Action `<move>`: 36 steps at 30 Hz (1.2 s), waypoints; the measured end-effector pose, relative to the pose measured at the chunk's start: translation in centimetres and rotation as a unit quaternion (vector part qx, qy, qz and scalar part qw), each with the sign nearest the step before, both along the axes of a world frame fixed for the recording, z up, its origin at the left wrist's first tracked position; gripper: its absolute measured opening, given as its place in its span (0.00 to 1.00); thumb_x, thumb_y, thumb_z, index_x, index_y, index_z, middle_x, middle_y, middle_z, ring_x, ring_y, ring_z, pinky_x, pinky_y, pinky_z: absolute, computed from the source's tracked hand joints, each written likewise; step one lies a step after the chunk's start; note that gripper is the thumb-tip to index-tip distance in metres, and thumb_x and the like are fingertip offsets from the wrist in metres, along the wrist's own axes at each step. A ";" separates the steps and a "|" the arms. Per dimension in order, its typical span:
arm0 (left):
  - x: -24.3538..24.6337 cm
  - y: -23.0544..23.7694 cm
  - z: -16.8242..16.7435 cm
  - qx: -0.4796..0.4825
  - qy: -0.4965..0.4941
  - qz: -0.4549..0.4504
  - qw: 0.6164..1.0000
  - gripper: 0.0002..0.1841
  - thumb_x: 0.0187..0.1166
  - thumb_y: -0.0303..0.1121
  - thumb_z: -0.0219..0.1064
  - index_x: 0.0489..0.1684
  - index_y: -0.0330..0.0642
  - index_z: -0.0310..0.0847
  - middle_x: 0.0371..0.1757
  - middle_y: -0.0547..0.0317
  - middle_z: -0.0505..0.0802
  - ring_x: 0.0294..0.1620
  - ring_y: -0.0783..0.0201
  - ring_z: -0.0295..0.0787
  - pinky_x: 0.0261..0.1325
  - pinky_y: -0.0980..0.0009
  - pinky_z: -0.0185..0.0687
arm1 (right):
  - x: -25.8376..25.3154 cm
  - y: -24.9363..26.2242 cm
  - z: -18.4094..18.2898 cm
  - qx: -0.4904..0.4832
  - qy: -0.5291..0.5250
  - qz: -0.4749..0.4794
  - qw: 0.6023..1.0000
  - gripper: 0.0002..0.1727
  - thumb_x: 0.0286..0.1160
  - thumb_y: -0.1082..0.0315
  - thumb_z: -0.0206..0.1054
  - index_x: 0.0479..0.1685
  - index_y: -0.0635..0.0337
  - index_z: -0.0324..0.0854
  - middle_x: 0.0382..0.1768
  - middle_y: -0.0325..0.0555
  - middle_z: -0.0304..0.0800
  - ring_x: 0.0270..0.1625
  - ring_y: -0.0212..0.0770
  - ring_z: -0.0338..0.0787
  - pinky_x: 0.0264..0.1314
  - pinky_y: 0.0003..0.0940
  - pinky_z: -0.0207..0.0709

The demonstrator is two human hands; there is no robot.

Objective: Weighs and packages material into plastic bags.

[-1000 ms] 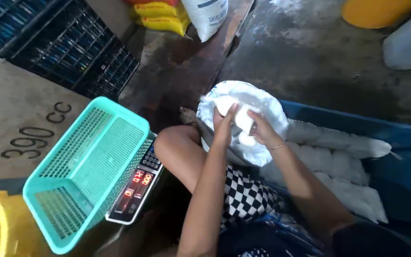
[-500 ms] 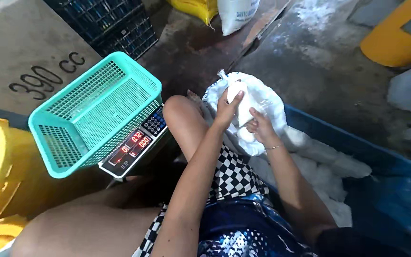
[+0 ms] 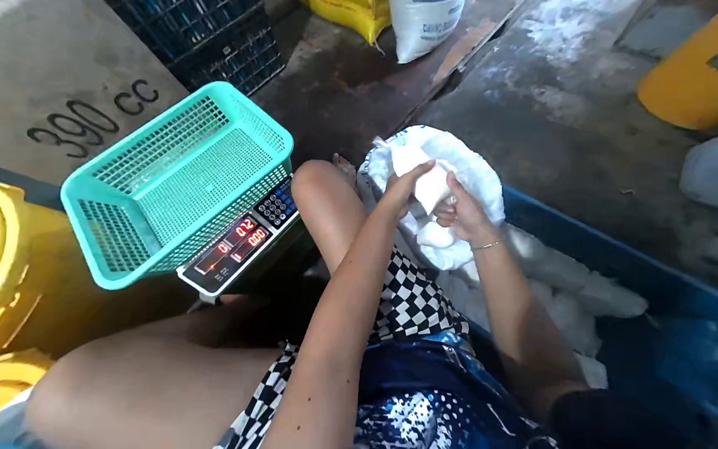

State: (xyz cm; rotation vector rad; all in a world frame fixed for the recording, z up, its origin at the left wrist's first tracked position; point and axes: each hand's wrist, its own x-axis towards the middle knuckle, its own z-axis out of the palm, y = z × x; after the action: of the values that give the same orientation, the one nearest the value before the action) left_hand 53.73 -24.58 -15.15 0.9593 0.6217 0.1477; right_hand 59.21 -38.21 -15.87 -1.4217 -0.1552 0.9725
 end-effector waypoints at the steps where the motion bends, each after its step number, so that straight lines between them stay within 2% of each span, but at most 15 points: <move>1: 0.2 0.2 -0.1 -0.003 0.009 0.040 0.999 0.29 0.84 0.45 0.68 0.75 0.33 0.70 0.58 0.43 0.90 0.56 0.56 0.89 0.62 0.56 0.86 | 0.3 0.2 0.0 -0.019 -0.029 0.032 0.999 0.33 0.93 0.38 0.38 0.16 0.44 0.61 0.08 0.26 0.55 0.09 0.23 0.53 0.13 0.19 0.50; 5: 0.1 1.1 -0.3 0.064 0.081 0.184 0.978 0.35 0.74 0.45 0.78 0.73 0.30 0.72 0.61 0.36 0.87 0.60 0.49 0.85 0.65 0.50 0.82 | 0.7 0.4 0.5 -0.069 -0.144 0.056 0.986 0.31 0.97 0.47 0.33 0.39 0.56 0.78 0.11 0.24 0.56 0.10 0.22 0.54 0.13 0.19 0.51; 10: -0.3 1.3 -0.1 0.081 0.109 0.214 0.967 0.34 0.72 0.44 0.81 0.72 0.32 0.75 0.61 0.36 0.87 0.60 0.48 0.85 0.64 0.50 0.81 | 2.6 -0.4 2.0 -0.057 -0.160 -0.030 0.985 0.29 0.97 0.48 0.33 0.29 0.50 0.71 0.09 0.23 0.55 0.09 0.21 0.54 0.12 0.19 0.51; 14: -0.7 1.2 0.1 0.094 0.109 0.210 0.967 0.33 0.71 0.43 0.81 0.71 0.31 0.75 0.63 0.36 0.86 0.63 0.48 0.83 0.66 0.50 0.79 | 5.2 -0.4 1.5 0.015 -0.156 -0.092 0.983 0.29 0.97 0.46 0.31 0.29 0.47 0.68 0.09 0.24 0.56 0.09 0.23 0.54 0.13 0.20 0.52; 18: -0.8 1.4 0.4 0.107 0.145 0.206 0.962 0.36 0.69 0.44 0.83 0.72 0.31 0.74 0.66 0.34 0.84 0.67 0.45 0.81 0.69 0.47 0.77 | 6.3 0.5 -1.6 -0.026 -0.222 -0.004 0.975 0.28 0.97 0.52 0.30 0.27 0.51 0.66 0.13 0.26 0.63 0.12 0.24 0.61 0.18 0.22 0.63; 19: -0.7 1.3 0.5 0.114 0.161 0.201 0.960 0.37 0.69 0.46 0.83 0.73 0.31 0.74 0.67 0.33 0.84 0.68 0.44 0.80 0.70 0.46 0.76 | 5.9 0.4 -2.9 -0.067 -0.250 0.040 0.965 0.28 0.97 0.55 0.32 0.28 0.57 0.69 0.15 0.29 0.66 0.15 0.26 0.66 0.23 0.24 0.67; 22: -0.6 1.1 0.4 0.111 0.194 0.237 0.946 0.36 0.69 0.49 0.82 0.69 0.30 0.76 0.64 0.34 0.85 0.66 0.45 0.81 0.69 0.46 0.76 | 3.1 -0.7 -5.5 -0.167 -0.305 0.246 0.905 0.24 0.97 0.64 0.41 0.53 0.77 0.78 0.39 0.56 0.82 0.39 0.43 0.82 0.51 0.40 0.79; 24: -0.5 1.1 0.3 0.075 0.195 0.267 0.941 0.39 0.73 0.47 0.79 0.77 0.30 0.68 0.70 0.34 0.82 0.71 0.46 0.78 0.73 0.49 0.73 | 2.2 -1.1 -5.6 -0.190 -0.283 0.390 0.855 0.18 0.93 0.70 0.53 0.67 0.78 0.76 0.59 0.68 0.86 0.62 0.54 0.86 0.72 0.49 0.76; 25: -0.4 1.1 0.1 0.059 0.191 0.280 0.939 0.40 0.75 0.45 0.78 0.80 0.31 0.65 0.73 0.33 0.80 0.74 0.46 0.77 0.75 0.49 0.72 | 2.7 -1.0 -5.7 -0.181 -0.268 0.432 0.842 0.19 0.89 0.70 0.58 0.70 0.77 0.75 0.64 0.68 0.84 0.67 0.55 0.85 0.76 0.50 0.73; 27: -0.1 1.3 -0.3 0.054 0.178 0.296 0.937 0.39 0.76 0.42 0.77 0.82 0.31 0.63 0.74 0.33 0.80 0.75 0.46 0.76 0.76 0.50 0.71 | 5.1 -0.9 -6.3 -0.157 -0.255 0.409 0.862 0.21 0.90 0.68 0.54 0.71 0.75 0.73 0.66 0.66 0.83 0.69 0.52 0.82 0.76 0.47 0.73; 29: 0.1 1.5 -0.6 0.074 0.189 0.290 0.935 0.39 0.76 0.41 0.78 0.81 0.30 0.64 0.74 0.33 0.80 0.75 0.45 0.77 0.76 0.50 0.72 | 8.2 -0.3 -7.2 -0.209 -0.331 0.291 0.873 0.23 0.95 0.61 0.49 0.68 0.73 0.79 0.67 0.66 0.85 0.72 0.57 0.83 0.79 0.54 0.72; 30: 0.2 1.6 -0.6 0.088 0.202 0.276 0.935 0.39 0.75 0.40 0.78 0.81 0.29 0.64 0.73 0.32 0.80 0.74 0.44 0.77 0.75 0.49 0.73 | 9.8 -0.1 -8.1 -0.259 -0.406 0.252 0.839 0.22 0.94 0.62 0.52 0.63 0.73 0.83 0.65 0.68 0.86 0.72 0.63 0.83 0.78 0.61 0.71; 32: 0.4 1.6 -0.5 0.125 0.236 0.250 0.931 0.35 0.70 0.39 0.81 0.73 0.28 0.71 0.67 0.33 0.84 0.67 0.44 0.82 0.69 0.47 0.77 | 11.8 0.0 -9.0 -0.373 -0.492 0.280 0.735 0.16 0.83 0.70 0.63 0.61 0.72 0.86 0.67 0.75 0.82 0.76 0.76 0.75 0.76 0.76 0.66; 34: 0.4 1.3 -0.5 0.184 0.249 0.220 0.925 0.30 0.66 0.37 0.84 0.64 0.30 0.79 0.61 0.35 0.87 0.63 0.44 0.84 0.66 0.45 0.79 | 12.3 0.3 -9.8 -0.432 -0.532 0.336 0.646 0.18 0.70 0.73 0.74 0.58 0.71 0.87 0.68 0.77 0.80 0.77 0.78 0.72 0.74 0.78 0.64; 36: 0.3 1.3 -0.4 0.246 0.262 0.180 0.916 0.29 0.66 0.40 0.83 0.62 0.32 0.83 0.62 0.36 0.88 0.66 0.44 0.84 0.69 0.44 0.77 | 12.4 0.6 -10.1 -0.435 -0.575 0.360 0.592 0.15 0.70 0.74 0.75 0.54 0.73 0.88 0.67 0.77 0.80 0.76 0.77 0.74 0.73 0.75 0.66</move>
State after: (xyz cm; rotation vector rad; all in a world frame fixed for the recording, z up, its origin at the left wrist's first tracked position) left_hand 54.08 -23.28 -15.51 1.3791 1.3004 0.3963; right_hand 71.59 -37.58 -26.02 -2.8983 -1.5001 0.5197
